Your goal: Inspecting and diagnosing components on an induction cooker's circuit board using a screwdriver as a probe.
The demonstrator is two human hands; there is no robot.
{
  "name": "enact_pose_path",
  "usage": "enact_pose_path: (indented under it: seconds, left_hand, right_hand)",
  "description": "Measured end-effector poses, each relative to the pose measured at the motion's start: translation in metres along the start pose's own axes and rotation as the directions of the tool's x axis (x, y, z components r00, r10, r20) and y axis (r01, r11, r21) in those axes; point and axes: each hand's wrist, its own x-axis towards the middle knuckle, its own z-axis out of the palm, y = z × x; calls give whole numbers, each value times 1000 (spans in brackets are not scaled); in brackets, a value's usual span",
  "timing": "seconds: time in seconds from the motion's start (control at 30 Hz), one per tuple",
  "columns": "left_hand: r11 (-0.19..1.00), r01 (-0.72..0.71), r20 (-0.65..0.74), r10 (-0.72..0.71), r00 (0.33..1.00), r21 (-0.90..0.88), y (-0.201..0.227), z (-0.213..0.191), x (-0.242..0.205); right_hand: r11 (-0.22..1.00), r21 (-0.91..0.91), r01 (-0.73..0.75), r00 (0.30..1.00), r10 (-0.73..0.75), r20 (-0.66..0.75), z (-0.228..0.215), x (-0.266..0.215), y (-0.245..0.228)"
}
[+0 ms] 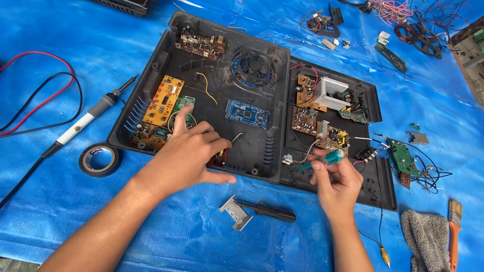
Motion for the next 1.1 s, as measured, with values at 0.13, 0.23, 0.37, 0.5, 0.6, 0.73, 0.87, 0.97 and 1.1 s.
enact_pose_path:
  seconds: [0.13, 0.23, 0.37, 0.5, 0.6, 0.73, 0.87, 0.97, 1.1]
  left_hand:
    - [1000, -21, -21, 21, 1000, -5, -3, 4, -1]
    - [999, -51, -41, 52, 998, 11, -4, 10, -2]
    - [999, -33, -19, 34, 999, 33, -5, 6, -2]
    - [997, -27, 58, 23, 998, 74, -3, -2, -2]
    - [999, -29, 56, 26, 998, 42, -5, 0, -3]
    - [1000, -23, 50, 22, 998, 17, -6, -1, -2]
    - [1000, -23, 49, 24, 999, -18, -6, -2, -2]
    - [998, -6, 93, 11, 996, -61, -7, -4, -2]
    - [998, -20, 58, 23, 998, -61, -7, -2, -2]
  right_hand:
    - [1000, 1, -1, 1000, 1, -3, 0, 0, 0]
    - [1000, -5, -3, 1000, 3, -13, -1, -2, -1]
    - [999, -45, 16, 1000, -17, -21, -2, -3, -2]
    - [997, -55, 57, 998, -57, -2, 0, -4, -7]
    - [987, -83, 141, 990, -139, 20, 0, -3, -11]
    - [988, -119, 103, 994, -99, 36, 0, -6, -11]
    - [986, -143, 81, 994, -70, 81, -3, -14, -1]
    - [989, -133, 66, 996, -58, 62, -2, -11, -5]
    - [988, -140, 71, 997, -64, 50, -2, -10, -4]
